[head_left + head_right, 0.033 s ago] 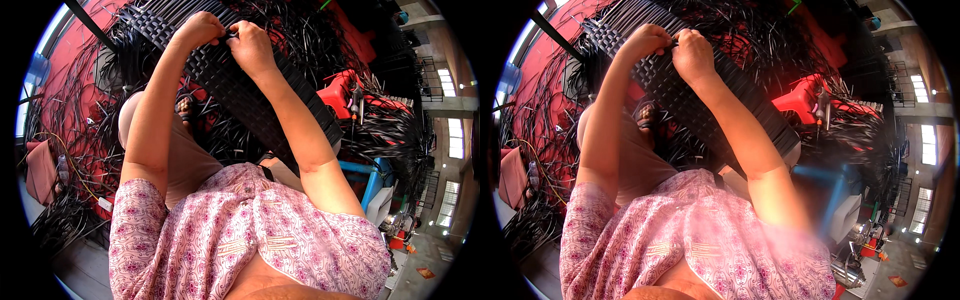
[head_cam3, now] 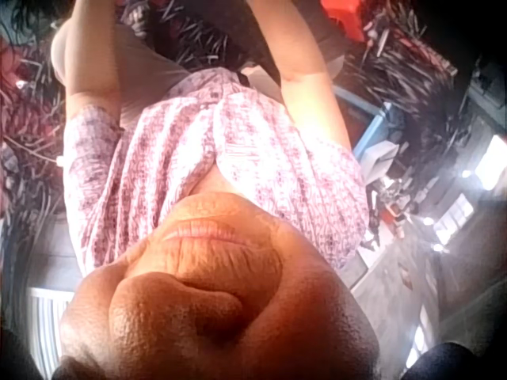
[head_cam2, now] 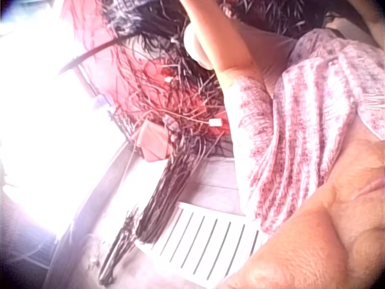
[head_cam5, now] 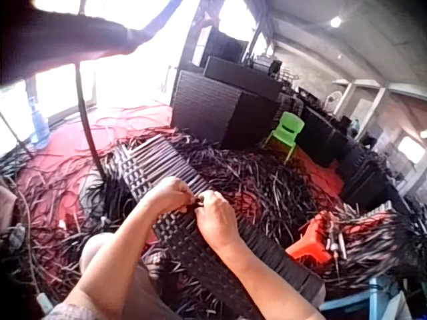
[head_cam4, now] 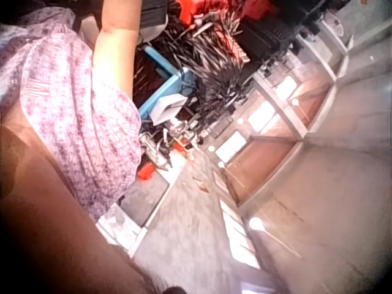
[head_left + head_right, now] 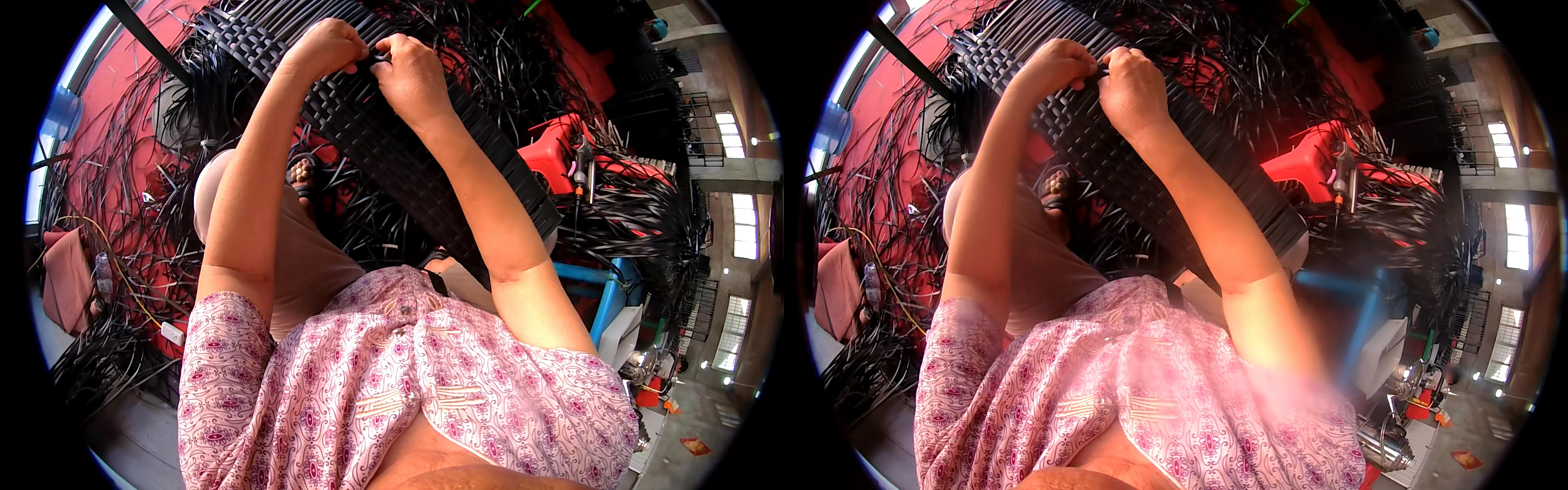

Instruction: The person weaves black plastic strips into a furniture panel by hand, threading the strips through a pre-formed frame and securing them by tucking the ends into the weave.

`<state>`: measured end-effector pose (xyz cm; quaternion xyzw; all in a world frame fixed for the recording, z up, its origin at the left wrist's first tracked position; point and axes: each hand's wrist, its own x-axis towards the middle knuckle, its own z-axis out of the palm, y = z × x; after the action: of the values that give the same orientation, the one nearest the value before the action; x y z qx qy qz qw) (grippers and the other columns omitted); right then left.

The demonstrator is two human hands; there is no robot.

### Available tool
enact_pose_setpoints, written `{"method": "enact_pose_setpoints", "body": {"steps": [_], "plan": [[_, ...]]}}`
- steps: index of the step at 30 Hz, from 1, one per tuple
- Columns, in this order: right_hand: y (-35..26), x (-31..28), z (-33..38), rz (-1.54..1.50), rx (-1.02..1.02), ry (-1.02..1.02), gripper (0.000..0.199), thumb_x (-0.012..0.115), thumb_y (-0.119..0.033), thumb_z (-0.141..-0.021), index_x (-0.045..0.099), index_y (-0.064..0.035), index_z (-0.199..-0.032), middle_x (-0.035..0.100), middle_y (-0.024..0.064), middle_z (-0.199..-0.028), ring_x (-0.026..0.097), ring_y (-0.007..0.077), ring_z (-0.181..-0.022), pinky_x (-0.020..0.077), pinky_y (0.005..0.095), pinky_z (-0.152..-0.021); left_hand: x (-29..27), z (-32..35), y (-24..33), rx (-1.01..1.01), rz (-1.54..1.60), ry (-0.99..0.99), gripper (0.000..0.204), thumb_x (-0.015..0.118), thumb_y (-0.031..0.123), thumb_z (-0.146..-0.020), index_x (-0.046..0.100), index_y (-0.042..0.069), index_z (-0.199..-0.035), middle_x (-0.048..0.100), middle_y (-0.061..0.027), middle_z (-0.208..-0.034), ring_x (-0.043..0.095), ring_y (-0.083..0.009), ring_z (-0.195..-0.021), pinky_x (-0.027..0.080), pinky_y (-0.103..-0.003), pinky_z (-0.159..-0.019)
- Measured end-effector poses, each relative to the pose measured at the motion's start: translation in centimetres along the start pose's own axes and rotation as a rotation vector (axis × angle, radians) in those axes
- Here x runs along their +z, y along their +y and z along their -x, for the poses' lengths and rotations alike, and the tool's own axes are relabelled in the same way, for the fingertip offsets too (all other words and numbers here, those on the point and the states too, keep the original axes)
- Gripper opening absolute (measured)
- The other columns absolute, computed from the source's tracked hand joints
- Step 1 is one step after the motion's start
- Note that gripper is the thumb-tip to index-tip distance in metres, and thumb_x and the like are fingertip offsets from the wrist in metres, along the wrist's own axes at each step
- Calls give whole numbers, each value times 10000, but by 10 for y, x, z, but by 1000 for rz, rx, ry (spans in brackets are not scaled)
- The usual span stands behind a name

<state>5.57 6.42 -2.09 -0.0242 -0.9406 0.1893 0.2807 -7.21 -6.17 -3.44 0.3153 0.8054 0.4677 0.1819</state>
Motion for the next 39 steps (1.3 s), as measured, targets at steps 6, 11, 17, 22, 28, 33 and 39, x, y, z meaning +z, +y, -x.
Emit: {"method": "enact_pose_setpoints", "body": {"steps": [6, 11, 17, 22, 28, 33, 39], "plan": [[-6, 0, 6, 69, -23, 18, 285, 722, -94, -763, 664, -1, -1026, 674, 187, -987, 668, 347, -890, 539, 425, -823, -8, -3, 0, 106, -196, 147, 239, 571, 168, -828, 722, 4, -914, 678, -82, -668, 666, -159, -591, 512, -294, -587], [-8, -5, -12, 70, -126, 179, 226, 705, -90, -779, 666, -20, -990, 654, 161, -956, 646, 349, -908, 528, 413, -819, -28, -1, -5, 133, -258, 389, 224, 597, 205, -846, 719, 41, -939, 683, -85, -688, 703, -186, -679, 533, -335, -679], [-7, 4, -54, -280, -98, 33, 297, 641, -173, -929, 658, 66, -1105, 712, 115, -850, 670, 170, -776, 539, 328, -719, -41, 9, 28, 130, -120, 414, 193, 614, 156, -822, 715, -8, -829, 678, -132, -704, 624, -195, -628, 492, -343, -585], [-15, 11, -66, -783, 88, -146, 212, 593, -119, -964, 685, 56, -1041, 691, 65, -785, 627, 104, -691, 515, 260, -646, -46, 17, 26, 112, 432, 362, 129, 628, 128, -890, 678, 12, -863, 609, -16, -651, 554, -89, -602, 432, -265, -533], [-6, 8, -62, -824, 210, -91, 198, 599, -129, -970, 703, 39, -973, 659, 17, -732, 574, 70, -643, 471, 235, -578, -51, 15, 19, 116, 178, 361, 113, 648, 130, -884, 679, 22, -872, 596, 10, -639, 520, -77, -557, 410, -261, -496], [2, 11, -51, -1037, 289, -51, 165, 708, -120, -902, 714, 32, -965, 678, 33, -749, 603, 60, -638, 508, 202, -578, -46, -7, -28, 178, -2, 147, 173, 697, 174, -835, 723, 61, -962, 661, -24, -720, 630, -91, -641, 484, -257, -565], [0, -3, -42, -1065, 331, -72, 156, 698, -101, -908, 707, 38, -979, 679, 39, -769, 611, 75, -657, 514, 210, -596, -38, 0, -13, 103, -129, 102, 169, 706, 167, -802, 745, 48, -915, 676, -35, -713, 642, -107, -634, 517, -271, -596]]}}
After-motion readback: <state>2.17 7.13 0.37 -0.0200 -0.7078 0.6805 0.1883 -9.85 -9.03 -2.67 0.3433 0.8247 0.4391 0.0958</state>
